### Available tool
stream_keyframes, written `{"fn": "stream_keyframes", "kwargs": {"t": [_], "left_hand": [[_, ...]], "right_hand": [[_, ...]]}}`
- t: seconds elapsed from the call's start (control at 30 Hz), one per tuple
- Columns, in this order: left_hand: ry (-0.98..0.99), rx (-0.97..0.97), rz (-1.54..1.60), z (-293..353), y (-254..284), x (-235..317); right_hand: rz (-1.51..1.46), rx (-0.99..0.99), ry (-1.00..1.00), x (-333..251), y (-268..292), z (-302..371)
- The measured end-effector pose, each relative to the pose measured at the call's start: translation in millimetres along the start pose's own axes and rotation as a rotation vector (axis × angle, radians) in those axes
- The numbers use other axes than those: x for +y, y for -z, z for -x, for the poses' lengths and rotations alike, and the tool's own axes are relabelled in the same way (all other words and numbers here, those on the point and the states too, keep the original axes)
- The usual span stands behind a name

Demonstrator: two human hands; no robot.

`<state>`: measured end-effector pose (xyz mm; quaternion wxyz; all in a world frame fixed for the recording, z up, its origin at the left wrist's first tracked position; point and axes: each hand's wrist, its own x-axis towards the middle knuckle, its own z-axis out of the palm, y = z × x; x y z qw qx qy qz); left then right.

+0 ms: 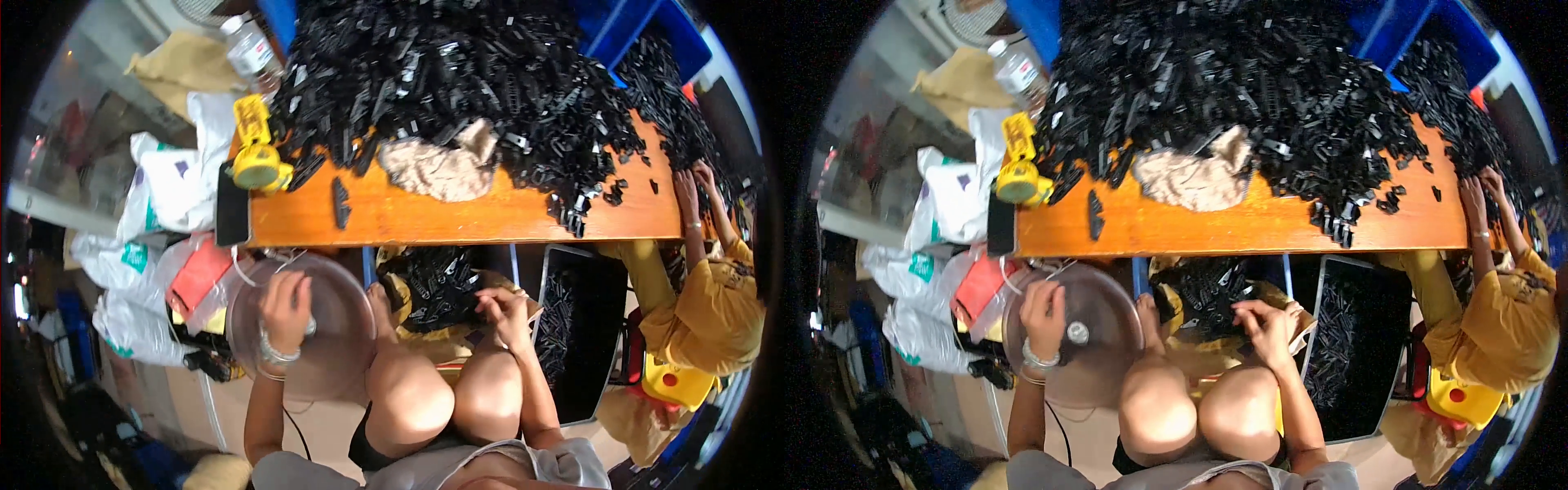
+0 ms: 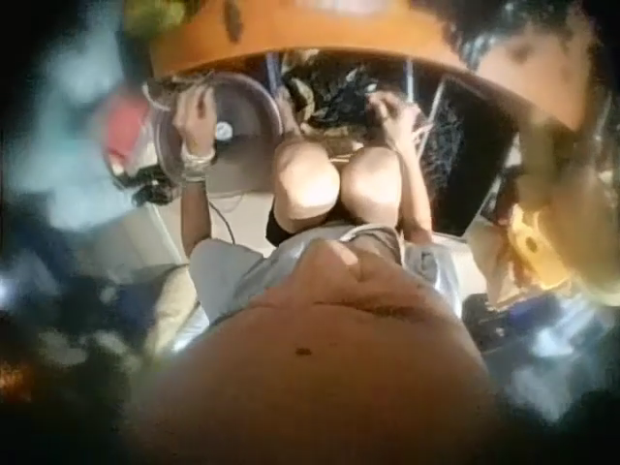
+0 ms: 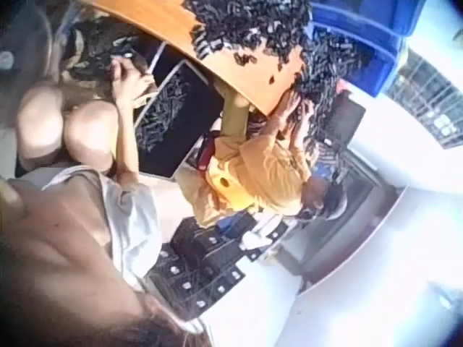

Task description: The person assembles plastic components by hand, taking small black parts from the table, fitting and snapping them together, and placing the assembled pieces aside.

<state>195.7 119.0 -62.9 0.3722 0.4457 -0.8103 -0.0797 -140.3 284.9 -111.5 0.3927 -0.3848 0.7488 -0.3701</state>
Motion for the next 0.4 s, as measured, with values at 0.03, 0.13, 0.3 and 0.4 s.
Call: {"fn": "stream_keyframes", "kwargs": {"t": [0.03, 0.13, 0.3, 0.4], "left_hand": [[-0.073, 0.012, -0.018, -20, -15, 14], [-0.107, 0.003, -0.076, -65, -37, 37], [0.060, -0.069, 0.052, -73, -69, 14], [0.431, -0.042, 0.329, -60, -77, 21]], "right_hand": [[-0.129, -0.014, 0.044, -11, 2, 1], [-0.024, 0.081, 0.292, -39, 16, -8], [0.288, 0.651, 0.606, -54, 62, -44], [0.554, 0.773, 0.519, -57, 83, -63]]}}
